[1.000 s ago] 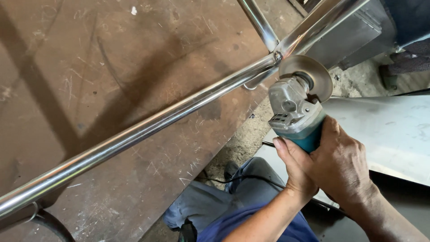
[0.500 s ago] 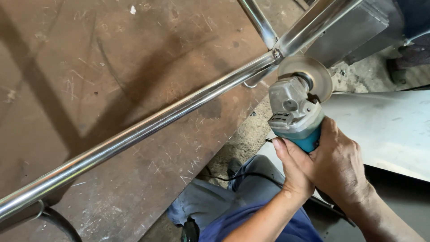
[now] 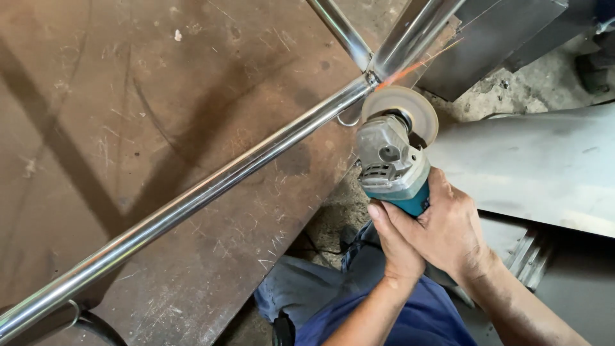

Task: Grinding and polishing the joints of a stainless steel stool frame using an angle grinder.

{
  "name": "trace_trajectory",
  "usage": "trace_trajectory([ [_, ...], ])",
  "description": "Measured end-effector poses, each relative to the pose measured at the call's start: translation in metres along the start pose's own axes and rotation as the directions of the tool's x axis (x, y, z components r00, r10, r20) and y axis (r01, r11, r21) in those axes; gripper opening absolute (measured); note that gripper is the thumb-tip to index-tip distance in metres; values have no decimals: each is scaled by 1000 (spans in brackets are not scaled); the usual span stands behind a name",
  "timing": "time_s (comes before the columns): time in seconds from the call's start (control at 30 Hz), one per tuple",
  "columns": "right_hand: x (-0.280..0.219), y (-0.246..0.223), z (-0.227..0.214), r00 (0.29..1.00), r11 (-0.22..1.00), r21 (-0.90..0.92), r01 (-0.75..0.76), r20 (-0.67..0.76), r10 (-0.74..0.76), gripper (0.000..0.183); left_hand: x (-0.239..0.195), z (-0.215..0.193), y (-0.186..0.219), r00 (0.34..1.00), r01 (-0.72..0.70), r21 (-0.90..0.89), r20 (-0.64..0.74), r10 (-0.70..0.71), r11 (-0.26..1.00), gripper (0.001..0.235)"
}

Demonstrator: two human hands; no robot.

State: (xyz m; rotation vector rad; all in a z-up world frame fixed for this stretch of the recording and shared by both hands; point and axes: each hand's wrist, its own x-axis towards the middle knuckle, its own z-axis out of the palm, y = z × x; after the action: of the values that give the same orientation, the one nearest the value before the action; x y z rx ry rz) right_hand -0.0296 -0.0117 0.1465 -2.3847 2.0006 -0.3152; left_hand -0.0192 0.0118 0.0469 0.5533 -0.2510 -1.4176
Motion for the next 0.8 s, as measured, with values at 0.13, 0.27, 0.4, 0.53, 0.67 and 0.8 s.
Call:
trace_trajectory([
  [0.13,1,4,0,998,999,-3,-49,39,49,67,0,0,0,1000,-2,-24,15,2,1000,85],
  [0.27,1,9,-1,999,1000,11,-21,30,21,64,0,2,-3,1000,-5,-5,21,5,1000,85],
  [0.4,1,11,-1,1000,1000,26,-5,28,4,64,-1,5,-3,1000,-4,-2,1,4,1000,85],
  [0.53,4,14,-2,998,999,-9,-43,49,44,64,0,7,-8,999,28,4,-21,-28,1000,85],
  [0.67,-9,23,-4,998,999,-10,-43,38,43,63,-12,-6,-44,996,78,-148,-30,-84,986,81],
  [0.8,-18,46,-33,1000,986,167,-10,-27,15,58,-38,24,-4,1000,-13,246,-21,18,969,76],
])
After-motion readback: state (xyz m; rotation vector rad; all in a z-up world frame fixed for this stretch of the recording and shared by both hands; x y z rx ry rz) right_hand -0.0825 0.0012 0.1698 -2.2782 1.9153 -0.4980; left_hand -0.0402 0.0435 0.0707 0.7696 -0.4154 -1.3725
